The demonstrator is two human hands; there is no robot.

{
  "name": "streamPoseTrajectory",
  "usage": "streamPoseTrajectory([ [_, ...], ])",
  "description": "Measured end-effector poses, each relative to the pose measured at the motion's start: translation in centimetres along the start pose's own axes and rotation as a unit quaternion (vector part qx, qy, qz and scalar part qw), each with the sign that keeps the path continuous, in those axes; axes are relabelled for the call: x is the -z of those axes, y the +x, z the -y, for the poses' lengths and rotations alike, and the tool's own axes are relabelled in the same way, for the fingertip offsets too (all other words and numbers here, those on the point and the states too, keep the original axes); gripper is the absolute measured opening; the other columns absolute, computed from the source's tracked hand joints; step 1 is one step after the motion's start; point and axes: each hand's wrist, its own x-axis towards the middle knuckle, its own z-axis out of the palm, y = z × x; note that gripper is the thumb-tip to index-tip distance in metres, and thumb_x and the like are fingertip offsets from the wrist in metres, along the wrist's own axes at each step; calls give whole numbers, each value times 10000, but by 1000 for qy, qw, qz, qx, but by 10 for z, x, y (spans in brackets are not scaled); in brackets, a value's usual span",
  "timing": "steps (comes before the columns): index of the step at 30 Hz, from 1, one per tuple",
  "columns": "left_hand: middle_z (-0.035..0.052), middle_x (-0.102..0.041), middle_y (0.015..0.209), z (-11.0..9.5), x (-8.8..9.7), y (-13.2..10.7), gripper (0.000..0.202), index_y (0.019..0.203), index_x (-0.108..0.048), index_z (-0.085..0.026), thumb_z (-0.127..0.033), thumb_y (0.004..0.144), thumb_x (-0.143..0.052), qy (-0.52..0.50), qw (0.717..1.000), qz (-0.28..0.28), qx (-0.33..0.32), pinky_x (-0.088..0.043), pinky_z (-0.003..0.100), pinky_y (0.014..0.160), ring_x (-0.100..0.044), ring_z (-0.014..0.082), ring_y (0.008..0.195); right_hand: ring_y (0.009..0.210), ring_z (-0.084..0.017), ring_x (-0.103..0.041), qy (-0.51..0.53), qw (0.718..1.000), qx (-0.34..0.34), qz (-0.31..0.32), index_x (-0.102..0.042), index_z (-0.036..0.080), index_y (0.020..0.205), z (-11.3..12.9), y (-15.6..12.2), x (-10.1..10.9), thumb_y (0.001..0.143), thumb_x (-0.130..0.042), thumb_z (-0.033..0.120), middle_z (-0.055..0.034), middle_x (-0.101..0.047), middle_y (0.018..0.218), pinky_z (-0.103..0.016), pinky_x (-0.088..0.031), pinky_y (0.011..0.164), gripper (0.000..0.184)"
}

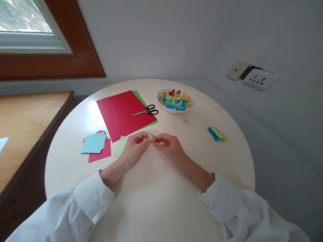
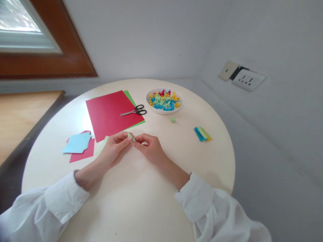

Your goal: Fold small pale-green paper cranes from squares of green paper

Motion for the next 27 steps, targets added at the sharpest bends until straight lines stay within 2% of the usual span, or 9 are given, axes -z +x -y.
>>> streamPoseTrajectory([
  [5,6,-631,722,1,0,1,172,705,-661,-152,-308,667,-725,10,999,-31,-3,-433,230,647,-561,113,673,620,-113,-506,-36,999,20,2,-597,169,671,1,0,1,688,-607,311,11,-569,649,-246,-406,573,143],
  [10,-11,-621,617,-1,-1,1,181,654,-657,-155,-310,630,-747,3,999,-49,-6,-413,212,567,-529,93,573,606,-112,-497,-67,996,55,0,-558,177,653,-1,-1,1,711,-587,299,20,-542,624,-244,-403,571,138],
  [17,-2,-643,651,-1,0,2,184,667,-678,-161,-327,630,-748,21,998,-58,-2,-423,214,572,-553,102,601,638,-131,-522,-84,995,50,-32,-577,189,703,-3,-2,0,729,-595,281,3,-562,665,-261,-428,591,97],
  [19,10,-657,667,-1,0,3,198,687,-692,-160,-342,632,-745,27,998,-51,8,-438,228,603,-571,116,632,680,-137,-535,-107,989,81,-63,-599,201,796,-5,-1,1,726,-609,251,-13,-584,741,-267,-446,611,87],
  [22,38,-697,736,-1,-1,3,242,748,-718,-156,-352,611,-760,30,998,-43,23,-457,249,678,-597,136,697,804,-154,-556,-160,969,165,-89,-611,237,983,-7,-1,3,731,-595,176,-43,-604,910,-276,-470,652,260],
  [25,73,-719,822,-2,-3,3,293,805,-727,-142,-344,598,-772,40,998,-39,17,-464,280,750,-618,163,757,873,-163,-561,-201,950,229,-71,-622,254,1044,-9,-1,5,769,-541,127,-55,-613,953,-280,-480,668,313],
  [27,88,-722,851,-2,-3,3,302,824,-726,-133,-337,604,-769,43,998,-34,12,-464,305,788,-629,184,794,864,-160,-568,-207,947,240,-55,-640,252,1023,-9,0,5,793,-520,124,-54,-619,941,-276,-483,662,290],
])
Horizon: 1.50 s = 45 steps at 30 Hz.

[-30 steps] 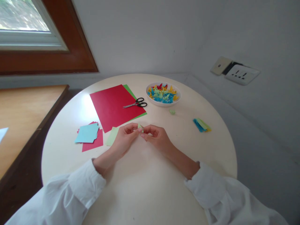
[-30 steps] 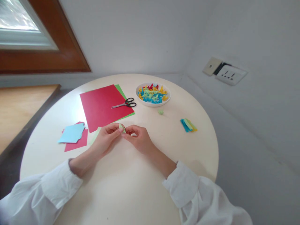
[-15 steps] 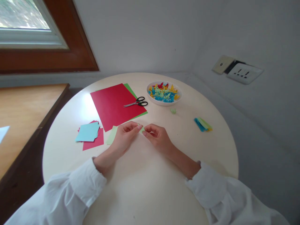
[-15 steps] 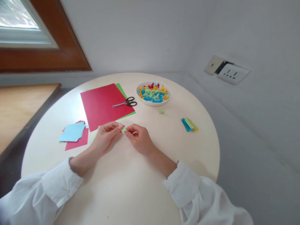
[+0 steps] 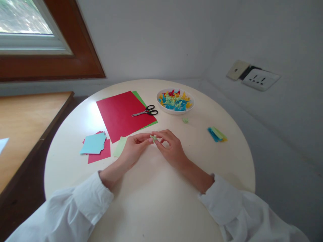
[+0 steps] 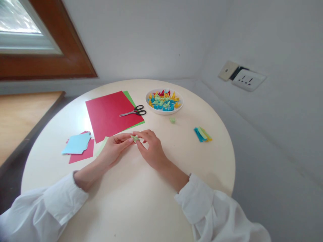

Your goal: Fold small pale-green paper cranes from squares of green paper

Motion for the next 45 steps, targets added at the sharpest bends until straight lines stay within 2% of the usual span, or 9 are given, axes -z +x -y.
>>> streamPoseTrajectory([
  [4,94,-723,874,1,1,1,315,850,-725,-132,-341,617,-762,-1,1000,13,-4,-462,322,816,-637,200,828,784,-141,-579,18,999,-27,1,-655,231,982,0,0,0,809,-529,162,-47,-617,907,-269,-485,648,225],
  [10,56,-722,789,0,0,1,280,775,-723,-154,-333,571,-792,-34,999,4,-7,-478,281,758,-639,168,767,761,-137,-582,52,996,-78,-9,-646,236,945,1,1,0,793,-566,212,-35,-620,886,-271,-484,647,173],
  [21,53,-713,754,-2,-2,0,274,741,-700,-138,-313,556,-799,-46,999,-3,0,-484,278,732,-635,151,718,723,-138,-565,49,998,-39,-22,-678,256,901,0,-1,0,781,-577,183,-24,-621,840,-280,-472,619,172],
  [36,24,-684,700,-2,-3,0,304,709,-678,-144,-332,513,-814,-55,998,-23,2,-485,287,750,-621,142,702,794,-170,-570,20,999,-11,-49,-687,269,829,1,0,1,753,-596,157,-25,-617,799,-323,-458,707,163],
  [39,23,-678,695,-1,-2,0,279,715,-674,-146,-331,544,-794,-28,999,-31,-9,-475,270,706,-615,143,689,726,-164,-551,15,999,-18,-45,-666,250,768,2,1,1,747,-594,168,-21,-604,741,-305,-442,644,111],
  [45,23,-668,683,1,-1,-1,89,690,-670,-156,-225,644,-702,108,988,-43,-104,-457,244,643,-603,141,664,556,-121,-466,-5,998,-56,-36,-610,229,709,4,2,1,724,-578,162,27,-525,590,-270,-394,571,75],
])
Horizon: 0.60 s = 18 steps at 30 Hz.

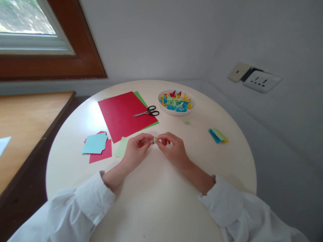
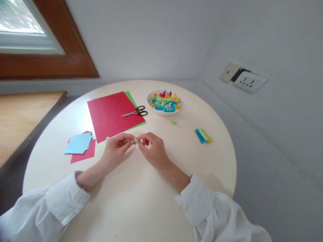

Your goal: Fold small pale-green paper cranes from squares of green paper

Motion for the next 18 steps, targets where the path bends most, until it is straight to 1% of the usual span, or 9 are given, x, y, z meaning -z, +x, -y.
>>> streamPoseTrajectory([
  [2,25,-668,687,0,0,0,57,695,-669,-158,-201,659,-675,15,1000,4,-13,-461,246,645,-606,145,668,515,-112,-452,4,1000,-25,10,-607,229,712,1,-1,0,725,-572,178,38,-517,555,-261,-383,541,63],
  [4,32,-675,706,0,0,-1,55,705,-672,-159,-195,664,-665,22,1000,8,-13,-465,248,649,-612,150,680,515,-113,-473,19,999,-44,21,-598,225,712,3,-1,1,717,-564,181,36,-540,559,-256,-386,532,56],
  [9,27,-673,698,0,0,0,61,694,-667,-158,-206,657,-673,12,1000,8,-5,-463,238,620,-609,146,663,608,-132,-575,80,994,-65,42,-568,214,710,3,-3,1,712,-547,170,17,-595,651,-267,-451,612,49],
  [11,19,-666,687,-1,0,1,71,692,-662,-157,-217,656,-676,3,1000,6,-1,-462,235,618,-604,140,657,629,-135,-598,95,992,-65,46,-566,210,711,1,-3,1,712,-549,167,16,-598,663,-270,-466,635,46],
  [14,13,-661,681,-2,0,1,106,702,-657,-153,-242,653,-688,-10,1000,3,10,-460,237,618,-601,136,648,641,-134,-620,117,991,-48,48,-571,202,706,0,-2,0,701,-539,146,17,-613,664,-265,-483,648,65],
  [18,15,-656,660,-5,-1,1,143,717,-651,-150,-274,661,-695,-22,1000,17,10,-468,254,621,-606,141,630,658,-131,-639,152,986,-41,49,-601,188,728,0,-2,1,725,-526,159,-3,-648,703,-253,-501,643,81],
])
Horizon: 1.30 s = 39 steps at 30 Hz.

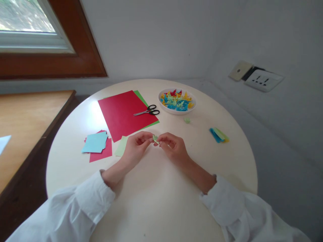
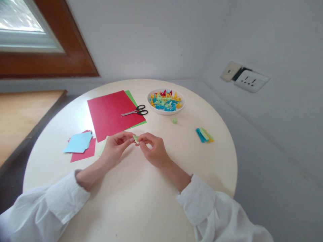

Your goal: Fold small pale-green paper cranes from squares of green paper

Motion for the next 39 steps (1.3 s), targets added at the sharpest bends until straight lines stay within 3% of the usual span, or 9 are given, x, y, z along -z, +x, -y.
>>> streamPoseTrajectory([
  [8,50,-692,773,1,1,-2,183,774,-664,-152,-303,675,-694,46,999,13,-15,-480,253,645,-630,162,708,620,-140,-606,-34,999,-25,-25,-605,171,681,1,1,-2,720,-605,246,-23,-644,657,-260,-498,610,85],
  [15,31,-661,725,-1,1,-3,203,737,-641,-151,-349,698,-668,52,999,1,-8,-468,242,617,-602,148,675,639,-138,-583,-75,997,8,-16,-600,171,721,1,1,-3,738,-578,218,-30,-634,697,-263,-480,617,55],
  [21,35,-639,720,9,4,0,248,738,-630,-149,-391,700,-665,18,1000,6,17,-487,306,709,-608,167,703,658,-138,-576,-88,996,28,-15,-596,177,767,-2,2,-2,746,-527,184,-27,-627,733,-262,-474,622,73],
  [28,39,-648,726,10,4,0,231,727,-646,-151,-382,713,-653,17,999,17,23,-478,314,726,-616,175,725,633,-117,-543,-69,997,23,-18,-545,193,755,-4,0,-1,732,-528,172,11,-567,692,-239,-458,614,35],
  [39,21,-636,710,12,6,1,193,720,-629,-149,-341,726,-645,-10,1000,-10,21,-481,318,758,-619,166,740,583,-98,-504,28,999,-21,-40,-512,197,717,-2,2,-1,706,-556,189,39,-511,641,-228,-429,565,46],
])
